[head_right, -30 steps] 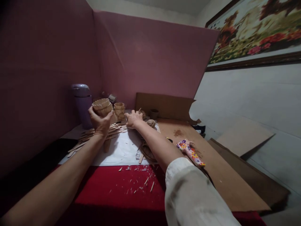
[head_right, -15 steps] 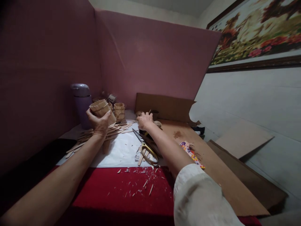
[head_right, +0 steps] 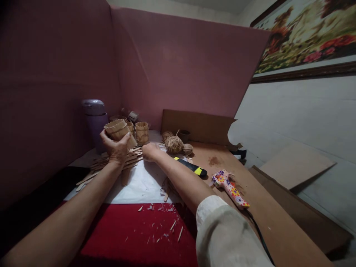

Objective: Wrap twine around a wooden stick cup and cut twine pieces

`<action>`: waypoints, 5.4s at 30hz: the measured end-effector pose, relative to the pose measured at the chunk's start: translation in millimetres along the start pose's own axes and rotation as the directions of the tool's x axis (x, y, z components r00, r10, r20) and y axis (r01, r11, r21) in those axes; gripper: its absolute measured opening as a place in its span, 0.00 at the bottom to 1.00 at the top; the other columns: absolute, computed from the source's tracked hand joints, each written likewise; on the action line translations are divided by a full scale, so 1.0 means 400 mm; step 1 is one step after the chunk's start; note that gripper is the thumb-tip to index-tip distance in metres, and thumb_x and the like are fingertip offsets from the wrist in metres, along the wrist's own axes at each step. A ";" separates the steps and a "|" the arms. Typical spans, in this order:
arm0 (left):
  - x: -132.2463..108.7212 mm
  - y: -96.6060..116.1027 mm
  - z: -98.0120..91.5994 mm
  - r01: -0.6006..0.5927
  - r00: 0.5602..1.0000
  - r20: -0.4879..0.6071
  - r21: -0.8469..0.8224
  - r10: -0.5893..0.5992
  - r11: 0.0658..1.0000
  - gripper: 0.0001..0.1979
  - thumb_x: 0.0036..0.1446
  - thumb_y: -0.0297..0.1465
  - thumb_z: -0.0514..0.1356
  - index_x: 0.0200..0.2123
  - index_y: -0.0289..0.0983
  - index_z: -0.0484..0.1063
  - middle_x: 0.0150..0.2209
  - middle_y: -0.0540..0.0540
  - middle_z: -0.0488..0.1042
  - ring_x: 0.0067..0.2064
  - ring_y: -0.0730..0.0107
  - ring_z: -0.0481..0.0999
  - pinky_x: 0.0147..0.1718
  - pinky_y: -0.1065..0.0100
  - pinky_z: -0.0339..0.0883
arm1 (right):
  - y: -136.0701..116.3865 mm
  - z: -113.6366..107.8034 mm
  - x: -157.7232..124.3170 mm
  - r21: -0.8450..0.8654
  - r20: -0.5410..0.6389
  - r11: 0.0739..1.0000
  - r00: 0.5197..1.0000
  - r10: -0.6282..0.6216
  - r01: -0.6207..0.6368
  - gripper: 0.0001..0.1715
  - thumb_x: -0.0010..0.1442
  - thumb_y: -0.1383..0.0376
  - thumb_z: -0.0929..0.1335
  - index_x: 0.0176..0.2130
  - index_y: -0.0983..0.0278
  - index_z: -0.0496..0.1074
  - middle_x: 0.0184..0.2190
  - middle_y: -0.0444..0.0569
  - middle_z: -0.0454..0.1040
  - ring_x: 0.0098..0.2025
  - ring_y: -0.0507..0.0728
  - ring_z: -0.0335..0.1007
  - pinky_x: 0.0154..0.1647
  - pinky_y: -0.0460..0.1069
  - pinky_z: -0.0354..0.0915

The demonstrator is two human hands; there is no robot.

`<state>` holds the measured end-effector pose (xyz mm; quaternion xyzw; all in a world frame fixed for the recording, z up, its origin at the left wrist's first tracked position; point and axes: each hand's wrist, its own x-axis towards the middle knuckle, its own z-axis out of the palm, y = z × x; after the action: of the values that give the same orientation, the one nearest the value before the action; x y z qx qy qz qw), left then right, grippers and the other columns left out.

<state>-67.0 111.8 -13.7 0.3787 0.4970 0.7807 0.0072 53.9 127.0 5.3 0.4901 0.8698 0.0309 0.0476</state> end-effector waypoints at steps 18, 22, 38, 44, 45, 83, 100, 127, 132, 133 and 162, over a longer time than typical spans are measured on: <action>-0.050 0.035 0.009 0.153 0.954 0.278 -0.131 -0.112 0.979 0.34 0.34 0.27 0.68 0.47 0.37 0.60 0.47 0.42 0.69 0.49 0.61 0.71 0.49 0.62 0.65 | 0.110 -0.031 -0.210 -0.052 -0.116 0.997 0.992 -0.059 0.053 0.21 0.51 0.75 0.62 0.42 0.66 0.75 0.45 0.57 0.74 0.51 0.60 0.66 0.48 0.49 0.59; -0.067 0.050 0.013 0.346 0.857 0.481 -0.269 -0.185 0.899 0.34 0.32 0.28 0.68 0.46 0.36 0.60 0.45 0.42 0.71 0.47 0.60 0.73 0.46 0.61 0.67 | 0.101 -0.029 -0.297 -0.016 -0.275 0.989 0.951 -0.145 0.146 0.20 0.50 0.74 0.64 0.42 0.64 0.75 0.43 0.52 0.75 0.51 0.58 0.63 0.50 0.49 0.57; -0.025 0.063 0.184 0.399 0.718 0.600 0.059 -0.352 0.915 0.23 0.36 0.27 0.66 0.36 0.37 0.60 0.33 0.47 0.71 0.33 0.64 0.75 0.34 0.60 0.71 | 0.040 0.123 -0.439 0.365 -0.687 0.909 0.717 0.117 0.202 0.11 0.57 0.71 0.64 0.38 0.63 0.73 0.42 0.53 0.70 0.46 0.59 0.62 0.48 0.54 0.62; -0.041 0.005 0.237 0.266 0.763 0.580 0.118 -0.284 0.957 0.27 0.34 0.25 0.67 0.39 0.38 0.60 0.37 0.46 0.72 0.40 0.63 0.75 0.42 0.61 0.68 | 0.011 0.116 -0.455 0.356 -0.723 0.889 0.688 0.067 0.287 0.14 0.54 0.74 0.63 0.40 0.62 0.71 0.45 0.53 0.67 0.50 0.60 0.60 0.51 0.56 0.62; -0.040 -0.003 0.240 0.235 0.772 0.577 0.135 -0.269 0.963 0.28 0.33 0.24 0.67 0.40 0.38 0.60 0.38 0.46 0.72 0.42 0.62 0.74 0.44 0.61 0.67 | 0.007 0.115 -0.458 0.360 -0.723 0.885 0.688 0.066 0.294 0.15 0.53 0.74 0.63 0.40 0.62 0.71 0.45 0.53 0.67 0.50 0.60 0.60 0.52 0.56 0.61; -0.060 -0.061 0.185 -0.069 0.724 0.631 0.470 -0.280 0.880 0.36 0.34 0.30 0.68 0.49 0.34 0.61 0.47 0.37 0.72 0.48 0.56 0.73 0.43 0.65 0.66 | 0.011 0.116 -0.450 0.419 -0.617 0.836 0.786 -0.024 0.354 0.11 0.52 0.75 0.66 0.36 0.64 0.72 0.38 0.50 0.70 0.43 0.56 0.62 0.44 0.50 0.61; 0.068 0.047 0.208 -0.586 0.488 0.865 0.224 0.118 0.779 0.09 0.50 0.31 0.58 0.33 0.39 0.78 0.33 0.46 0.79 0.37 0.64 0.76 0.39 0.68 0.64 | 0.016 0.119 -0.447 0.425 -0.620 0.830 0.784 -0.023 0.361 0.11 0.51 0.75 0.66 0.36 0.65 0.72 0.38 0.50 0.70 0.43 0.56 0.61 0.43 0.49 0.60; 0.081 0.005 0.210 -0.692 0.446 0.875 0.206 0.186 0.692 0.09 0.53 0.32 0.56 0.24 0.39 0.74 0.25 0.47 0.74 0.32 0.67 0.71 0.32 0.71 0.60 | 0.018 0.115 -0.448 0.425 -0.603 0.835 0.798 -0.026 0.348 0.09 0.53 0.74 0.66 0.35 0.64 0.72 0.37 0.49 0.71 0.42 0.55 0.62 0.43 0.49 0.60; 0.094 0.006 0.215 -0.703 0.464 0.871 0.254 0.159 0.664 0.10 0.54 0.34 0.55 0.25 0.40 0.74 0.26 0.47 0.73 0.31 0.67 0.71 0.30 0.71 0.59 | 0.019 0.113 -0.448 0.425 -0.597 0.838 0.802 -0.025 0.342 0.09 0.53 0.74 0.66 0.35 0.64 0.72 0.37 0.49 0.71 0.42 0.55 0.62 0.42 0.49 0.60; 0.097 0.006 0.215 -0.707 0.466 0.871 0.261 0.155 0.658 0.10 0.54 0.34 0.55 0.26 0.40 0.74 0.27 0.47 0.73 0.31 0.67 0.71 0.30 0.71 0.59 | 0.019 0.113 -0.448 0.425 -0.596 0.838 0.803 -0.027 0.343 0.09 0.53 0.74 0.66 0.35 0.64 0.72 0.37 0.49 0.71 0.42 0.55 0.62 0.42 0.49 0.60; 0.117 0.035 0.240 -0.617 0.435 0.898 0.252 0.057 0.746 0.12 0.43 0.25 0.59 0.31 0.39 0.80 0.32 0.46 0.80 0.38 0.60 0.76 0.35 0.69 0.65 | 0.021 0.117 -0.447 0.425 -0.596 0.834 0.802 -0.033 0.351 0.08 0.55 0.73 0.65 0.35 0.64 0.73 0.37 0.50 0.71 0.42 0.55 0.62 0.43 0.50 0.60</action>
<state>-37.8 196.9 45.5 0.7895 0.5367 0.2966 -0.0258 158.4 -21.3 -31.1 0.3583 0.8661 -0.0645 -0.3426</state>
